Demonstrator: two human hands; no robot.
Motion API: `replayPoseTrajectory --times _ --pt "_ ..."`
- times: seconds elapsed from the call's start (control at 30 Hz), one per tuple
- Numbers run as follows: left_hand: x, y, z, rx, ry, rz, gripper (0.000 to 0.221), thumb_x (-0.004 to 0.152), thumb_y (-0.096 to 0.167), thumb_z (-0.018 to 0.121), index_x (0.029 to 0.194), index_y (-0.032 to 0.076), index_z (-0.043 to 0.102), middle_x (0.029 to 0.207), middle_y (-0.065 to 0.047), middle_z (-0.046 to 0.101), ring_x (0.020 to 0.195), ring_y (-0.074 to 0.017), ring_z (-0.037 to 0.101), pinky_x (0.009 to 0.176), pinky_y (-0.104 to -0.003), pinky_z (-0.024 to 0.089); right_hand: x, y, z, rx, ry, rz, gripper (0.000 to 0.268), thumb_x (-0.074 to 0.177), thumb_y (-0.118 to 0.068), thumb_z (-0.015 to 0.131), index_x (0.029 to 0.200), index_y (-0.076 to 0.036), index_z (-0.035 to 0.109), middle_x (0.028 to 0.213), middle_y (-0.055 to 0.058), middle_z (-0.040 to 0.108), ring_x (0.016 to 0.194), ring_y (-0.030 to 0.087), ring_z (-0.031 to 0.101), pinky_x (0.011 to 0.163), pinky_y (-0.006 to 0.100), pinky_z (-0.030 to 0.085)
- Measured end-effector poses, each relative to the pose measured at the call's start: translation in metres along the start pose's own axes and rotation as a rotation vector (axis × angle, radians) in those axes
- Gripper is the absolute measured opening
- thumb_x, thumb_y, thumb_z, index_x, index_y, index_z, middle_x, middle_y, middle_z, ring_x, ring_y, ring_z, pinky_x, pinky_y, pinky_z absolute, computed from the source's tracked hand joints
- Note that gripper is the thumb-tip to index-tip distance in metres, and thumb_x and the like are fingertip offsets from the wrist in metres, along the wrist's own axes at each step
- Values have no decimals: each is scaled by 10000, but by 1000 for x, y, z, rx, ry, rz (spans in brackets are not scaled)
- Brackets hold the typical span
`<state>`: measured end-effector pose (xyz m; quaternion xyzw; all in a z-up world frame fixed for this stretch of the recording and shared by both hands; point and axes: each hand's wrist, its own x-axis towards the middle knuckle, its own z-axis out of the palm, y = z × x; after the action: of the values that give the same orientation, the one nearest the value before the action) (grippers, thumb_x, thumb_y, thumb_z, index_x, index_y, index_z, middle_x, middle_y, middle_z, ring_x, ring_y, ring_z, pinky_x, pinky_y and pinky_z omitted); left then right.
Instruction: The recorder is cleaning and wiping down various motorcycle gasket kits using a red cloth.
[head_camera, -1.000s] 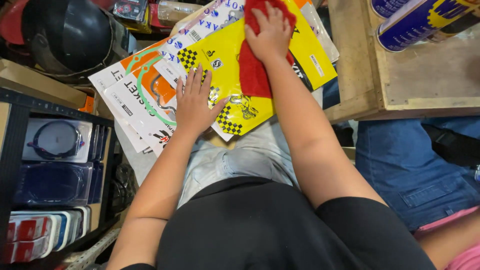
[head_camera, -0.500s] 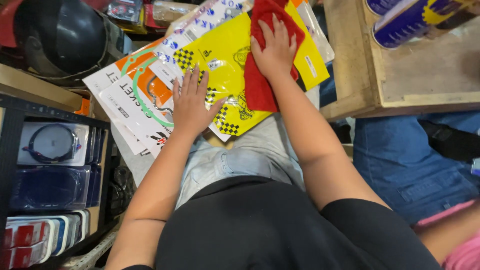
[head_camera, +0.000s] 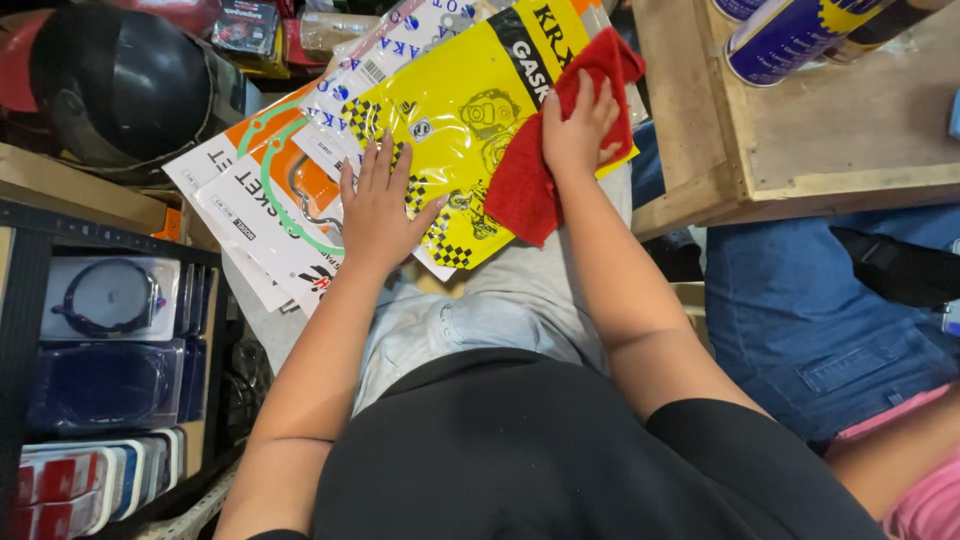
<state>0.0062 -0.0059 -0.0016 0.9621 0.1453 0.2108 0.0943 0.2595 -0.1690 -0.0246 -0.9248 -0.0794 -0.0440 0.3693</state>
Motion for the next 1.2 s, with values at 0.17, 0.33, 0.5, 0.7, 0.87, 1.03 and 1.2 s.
replayPoseTrajectory --times 0.17,0.33,0.5,0.7,0.87,1.03,1.2 --pt "1 0 -2 -20 -25 -15 830 972 594 570 1560 26 431 1642 -213 338 1526 -356 263 1201 -573 105 3 -2 -1 10 -19 43 633 998 -508 536 1566 -274 381 1690 149 167 1546 419 124 1051 874 109" --pt "-1 0 -1 -27 17 -2 827 981 597 573 1561 22 442 1636 -218 353 1519 -375 286 1204 -572 116 -17 -4 16 -216 29 -257 633 1033 -538 533 1575 -239 403 1681 107 210 1541 389 227 1132 799 148" --pt "0 0 -2 -23 37 11 809 984 569 604 1541 -2 470 1619 -233 378 1514 -383 289 1204 -550 130 -47 -41 16 -267 9 -520 560 1028 -466 566 1527 -226 484 1641 115 301 1516 391 278 1150 776 154" --pt "2 -7 -6 -140 -4 -20 809 1008 566 536 1567 6 368 1620 -245 379 1525 -391 281 1204 -560 113 -78 -83 18 -157 -90 -839 479 959 -428 631 1386 -211 649 1564 77 453 1451 339 395 1164 715 185" --pt "-2 -22 2 -367 10 -26 794 1080 537 389 1633 23 141 1721 -164 203 1596 -309 268 1264 -564 116 -117 -104 25 -256 -132 -1055 569 991 -464 555 1489 -189 535 1603 110 396 1477 357 383 1207 639 210" --pt "-4 -22 7 -318 50 20 800 1078 512 469 1649 53 148 1731 -175 151 1619 -358 163 1276 -556 131 -117 -108 44 -238 -129 -1080 633 922 -422 608 1483 -136 550 1604 116 395 1477 362 383 1193 657 242" --pt "-8 -13 7 -149 118 70 855 1049 463 668 1656 80 204 1727 -183 126 1623 -360 149 1290 -561 156 -99 -118 66 -306 -248 -1095 638 920 -441 562 1478 -133 567 1633 72 340 1505 298 309 1154 693 225"
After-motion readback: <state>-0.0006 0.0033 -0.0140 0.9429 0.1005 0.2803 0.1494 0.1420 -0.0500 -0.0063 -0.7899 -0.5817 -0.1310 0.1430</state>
